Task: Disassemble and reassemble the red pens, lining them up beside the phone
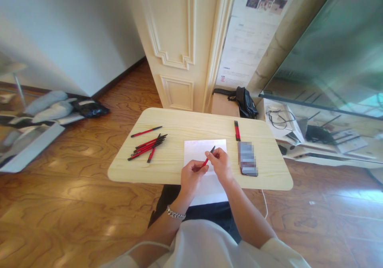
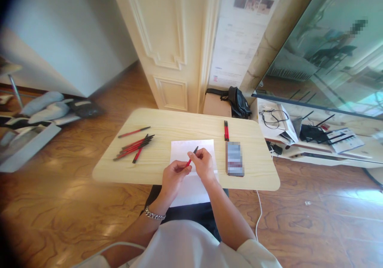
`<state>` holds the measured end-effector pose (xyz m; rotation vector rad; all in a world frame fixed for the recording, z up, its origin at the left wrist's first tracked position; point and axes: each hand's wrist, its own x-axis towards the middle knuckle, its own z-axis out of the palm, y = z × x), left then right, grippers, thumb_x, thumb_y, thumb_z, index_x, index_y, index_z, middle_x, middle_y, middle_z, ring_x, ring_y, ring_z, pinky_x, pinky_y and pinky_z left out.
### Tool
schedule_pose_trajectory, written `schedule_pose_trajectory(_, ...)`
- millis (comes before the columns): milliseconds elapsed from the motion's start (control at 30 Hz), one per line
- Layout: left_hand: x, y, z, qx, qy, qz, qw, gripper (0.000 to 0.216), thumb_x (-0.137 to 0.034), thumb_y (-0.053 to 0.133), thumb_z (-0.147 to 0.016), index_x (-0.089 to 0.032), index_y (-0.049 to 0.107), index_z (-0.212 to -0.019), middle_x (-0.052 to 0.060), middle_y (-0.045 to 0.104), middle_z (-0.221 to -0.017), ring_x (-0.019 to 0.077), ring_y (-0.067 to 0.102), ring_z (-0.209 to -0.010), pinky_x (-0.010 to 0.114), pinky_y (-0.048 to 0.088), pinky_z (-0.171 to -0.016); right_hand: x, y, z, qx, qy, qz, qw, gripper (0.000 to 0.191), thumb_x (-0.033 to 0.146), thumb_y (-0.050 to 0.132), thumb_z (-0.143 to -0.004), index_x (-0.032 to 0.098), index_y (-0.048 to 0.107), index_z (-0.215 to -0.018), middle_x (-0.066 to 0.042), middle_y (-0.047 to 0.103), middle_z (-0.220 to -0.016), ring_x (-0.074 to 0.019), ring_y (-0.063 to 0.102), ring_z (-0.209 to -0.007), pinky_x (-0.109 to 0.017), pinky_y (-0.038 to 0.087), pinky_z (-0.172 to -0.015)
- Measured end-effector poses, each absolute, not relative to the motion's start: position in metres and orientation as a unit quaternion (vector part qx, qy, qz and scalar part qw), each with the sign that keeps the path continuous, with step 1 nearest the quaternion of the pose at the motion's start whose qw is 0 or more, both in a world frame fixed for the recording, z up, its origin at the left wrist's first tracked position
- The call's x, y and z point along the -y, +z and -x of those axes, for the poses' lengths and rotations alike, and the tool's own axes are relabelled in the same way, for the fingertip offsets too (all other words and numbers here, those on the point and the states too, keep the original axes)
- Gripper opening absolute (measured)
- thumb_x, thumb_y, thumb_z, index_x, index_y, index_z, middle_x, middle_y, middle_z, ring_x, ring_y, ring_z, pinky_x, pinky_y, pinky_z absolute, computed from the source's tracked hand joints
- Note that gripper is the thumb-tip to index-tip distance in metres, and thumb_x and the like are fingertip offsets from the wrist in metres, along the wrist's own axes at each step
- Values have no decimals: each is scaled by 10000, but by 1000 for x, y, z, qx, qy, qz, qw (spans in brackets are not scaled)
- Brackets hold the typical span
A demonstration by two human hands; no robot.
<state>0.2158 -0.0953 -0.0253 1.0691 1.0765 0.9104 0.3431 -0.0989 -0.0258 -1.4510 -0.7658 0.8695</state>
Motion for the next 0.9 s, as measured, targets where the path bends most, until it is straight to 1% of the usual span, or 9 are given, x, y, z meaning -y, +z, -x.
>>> schedule_pose_trajectory(100, 94, -26, -214, -437, 366, -466, 676, 264, -354, 728, -682, -139, 652, -814, 44, 694, -682, 157, 641, -626, 274, 496, -625, 100, -20, -345, 329, 412, 603, 599, 280, 431, 695, -701, 184, 564, -704, 32, 534, -593, -95, 440, -529, -232, 344, -515)
schedule_pose_trajectory(200, 94, -26, -213, -409, 344, -460, 709, 284, -367, 706, -710, -134, 643, -862, 58, 695, -699, 171, 656, -648, 288, 510, -637, 101, -10, -350, 320, 475, 542, 615, 296, 461, 595, -781, 210, 620, -936, -31, 650, -854, -132, 553, -693, -242, 397, -576)
schedule_pose_trajectory(267, 94, -26, -213, -402, 339, -454, 720, 292, -371, 700, -718, -131, 636, -873, 64, 694, -707, 176, 661, -658, 295, 517, -646, 100, -6, -352, 314, 493, 523, 621, 323, 470, 549, -808, 216, 625, -991, -51, 663, -925, -149, 577, -762, -254, 413, -607)
schedule_pose_trajectory(467, 97, -30, -216, -412, 352, -435, 719, 289, -357, 734, -679, -131, 618, -818, 57, 686, -676, 171, 662, -630, 281, 518, -623, 98, -15, -351, 311, 431, 572, 625, 256, 405, 714, -686, 183, 591, -721, 11, 592, -645, -111, 505, -592, -248, 393, -580)
schedule_pose_trajectory(533, 98, -32, -216, -405, 353, -425, 729, 290, -358, 730, -684, -132, 611, -823, 56, 686, -683, 176, 666, -645, 289, 523, -634, 99, -14, -351, 316, 448, 560, 621, 253, 423, 679, -721, 190, 610, -793, -4, 612, -696, -122, 522, -626, -251, 399, -580)
schedule_pose_trajectory(633, 98, -34, -215, -393, 347, -423, 739, 294, -365, 713, -706, -132, 602, -848, 61, 686, -704, 183, 673, -666, 302, 529, -650, 101, -10, -351, 318, 488, 523, 622, 310, 458, 564, -805, 207, 628, -975, -56, 660, -890, -156, 570, -754, -275, 426, -624)
schedule_pose_trajectory(700, 98, -34, -215, -398, 343, -426, 736, 299, -365, 717, -702, -132, 598, -847, 61, 685, -700, 186, 675, -664, 305, 532, -649, 101, -9, -352, 320, 476, 529, 625, 293, 449, 590, -788, 197, 642, -929, -56, 664, -861, -155, 569, -738, -281, 425, -635)
schedule_pose_trajectory(800, 99, -34, -216, -402, 343, -425, 735, 299, -366, 723, -696, -135, 595, -837, 54, 681, -689, 185, 676, -656, 305, 534, -650, 100, -10, -353, 315, 434, 561, 631, 237, 400, 709, -694, 188, 617, -747, -1, 616, -670, -119, 515, -605, -264, 400, -597)
schedule_pose_trajectory(900, 101, -35, -217, -396, 347, -413, 743, 307, -380, 722, -693, -137, 599, -835, 53, 683, -703, 184, 677, -658, 308, 536, -654, 101, -11, -353, 311, 456, 552, 625, 241, 419, 665, -736, 200, 629, -829, -5, 628, -716, -124, 531, -635, -259, 405, -593)
